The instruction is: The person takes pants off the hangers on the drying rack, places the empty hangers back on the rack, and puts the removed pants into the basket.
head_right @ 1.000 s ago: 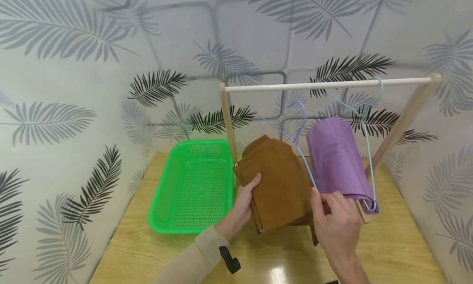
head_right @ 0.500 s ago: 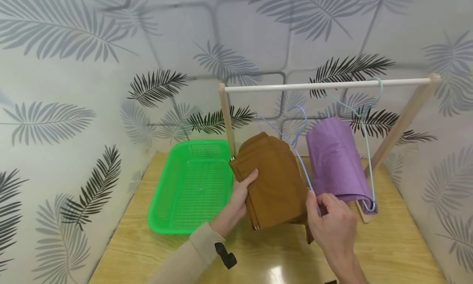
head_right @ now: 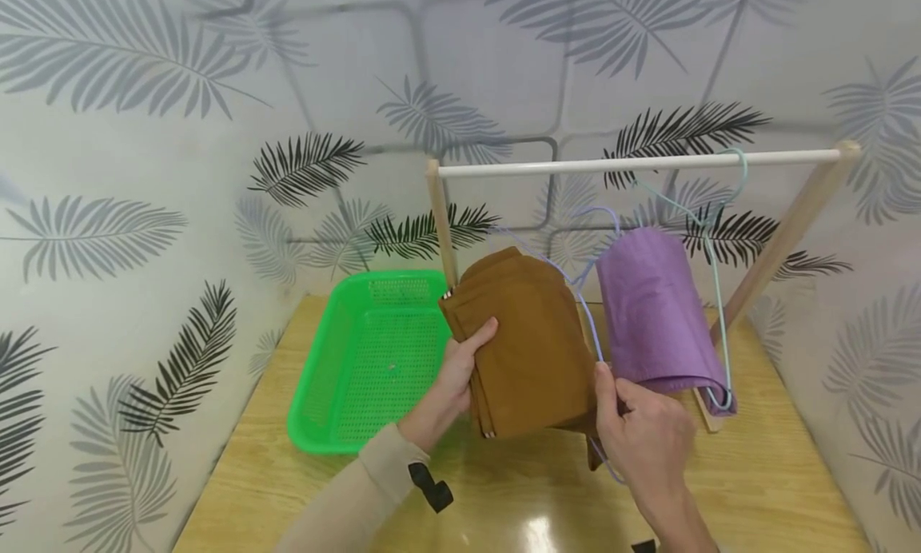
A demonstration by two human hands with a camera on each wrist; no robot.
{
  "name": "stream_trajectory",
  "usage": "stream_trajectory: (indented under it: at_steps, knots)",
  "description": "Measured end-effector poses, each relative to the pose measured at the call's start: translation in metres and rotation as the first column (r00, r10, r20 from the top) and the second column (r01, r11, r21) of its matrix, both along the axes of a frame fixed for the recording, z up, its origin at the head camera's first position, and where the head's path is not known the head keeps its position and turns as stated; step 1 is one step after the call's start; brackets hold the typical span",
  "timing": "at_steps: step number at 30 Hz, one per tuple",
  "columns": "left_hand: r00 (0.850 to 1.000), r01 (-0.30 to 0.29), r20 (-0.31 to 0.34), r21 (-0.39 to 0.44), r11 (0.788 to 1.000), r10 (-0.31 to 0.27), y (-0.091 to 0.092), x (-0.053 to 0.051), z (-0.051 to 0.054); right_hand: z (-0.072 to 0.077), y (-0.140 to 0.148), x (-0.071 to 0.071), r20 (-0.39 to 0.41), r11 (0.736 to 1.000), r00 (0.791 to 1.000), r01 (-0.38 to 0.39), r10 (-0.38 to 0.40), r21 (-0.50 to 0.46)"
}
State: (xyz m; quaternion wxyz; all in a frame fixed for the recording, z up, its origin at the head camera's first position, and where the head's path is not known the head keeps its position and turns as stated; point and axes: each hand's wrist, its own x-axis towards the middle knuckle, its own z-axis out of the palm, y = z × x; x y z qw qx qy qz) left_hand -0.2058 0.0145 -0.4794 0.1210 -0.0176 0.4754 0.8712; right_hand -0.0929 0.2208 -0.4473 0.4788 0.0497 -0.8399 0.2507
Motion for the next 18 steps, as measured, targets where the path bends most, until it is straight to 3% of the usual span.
stream_trajectory:
  at_steps: [7,18]
  knots:
    - [1.0,-0.005,-0.001,0.0,1.0,0.005,0.0,0.0,0.008,-0.005,0.0,-0.003,-0.03,1.0,0.999,-0.014,0.014,0.004]
    - [1.0,-0.018,0.004,0.024,1.0,0.018,0.001,0.002,0.019,-0.008,0.0,-0.005,-0.068,0.998,0.996,0.059,-0.057,0.035]
